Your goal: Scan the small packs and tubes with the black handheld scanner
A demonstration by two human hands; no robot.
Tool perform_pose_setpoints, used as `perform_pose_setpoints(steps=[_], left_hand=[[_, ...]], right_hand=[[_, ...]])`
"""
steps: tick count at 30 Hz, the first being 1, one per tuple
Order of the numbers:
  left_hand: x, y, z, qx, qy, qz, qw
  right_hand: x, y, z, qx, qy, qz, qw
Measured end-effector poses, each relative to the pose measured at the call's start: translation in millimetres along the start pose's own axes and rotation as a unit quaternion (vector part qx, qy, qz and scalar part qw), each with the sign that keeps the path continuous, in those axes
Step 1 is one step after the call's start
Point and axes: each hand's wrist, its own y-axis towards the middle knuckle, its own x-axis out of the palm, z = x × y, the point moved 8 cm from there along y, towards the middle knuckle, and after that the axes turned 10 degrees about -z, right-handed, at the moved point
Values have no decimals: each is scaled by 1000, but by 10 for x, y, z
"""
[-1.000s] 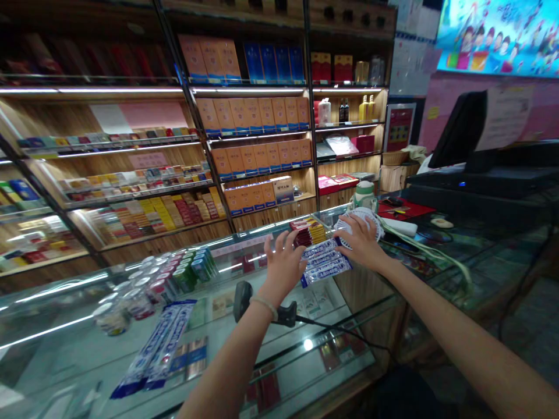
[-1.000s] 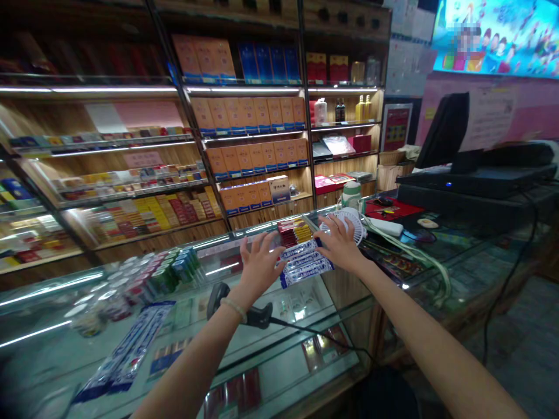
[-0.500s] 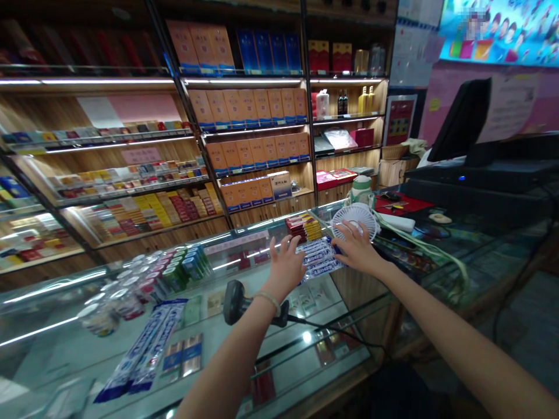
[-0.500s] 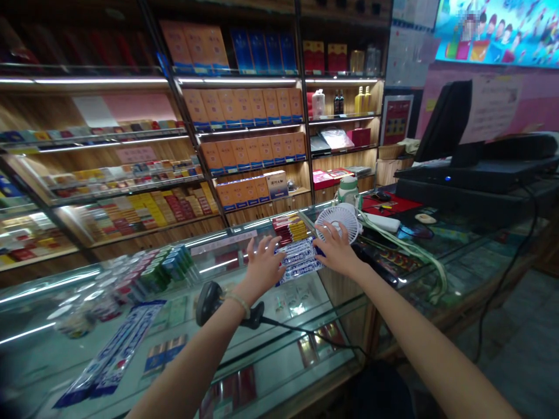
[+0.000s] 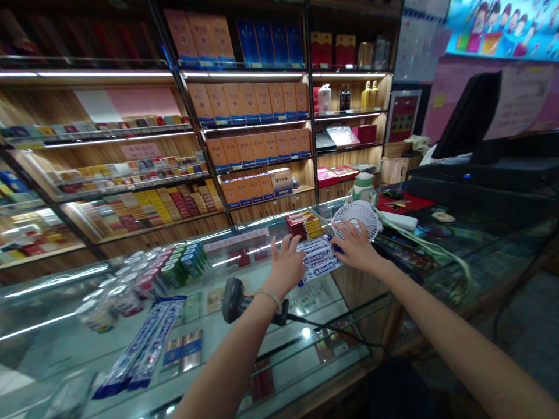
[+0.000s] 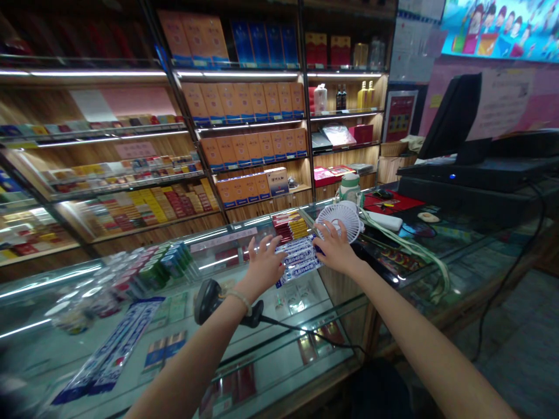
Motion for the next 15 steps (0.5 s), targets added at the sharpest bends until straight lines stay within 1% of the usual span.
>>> perform_pose_setpoints(steps=[10, 15], left_hand=[[5, 6, -17, -5, 3, -2, 1000], [-29, 2, -35, -10, -5, -5, 1000]], right_hand=[[-1, -14, 17, -2, -1, -4, 1000], [-15, -18, 4, -6, -11, 1, 1000]])
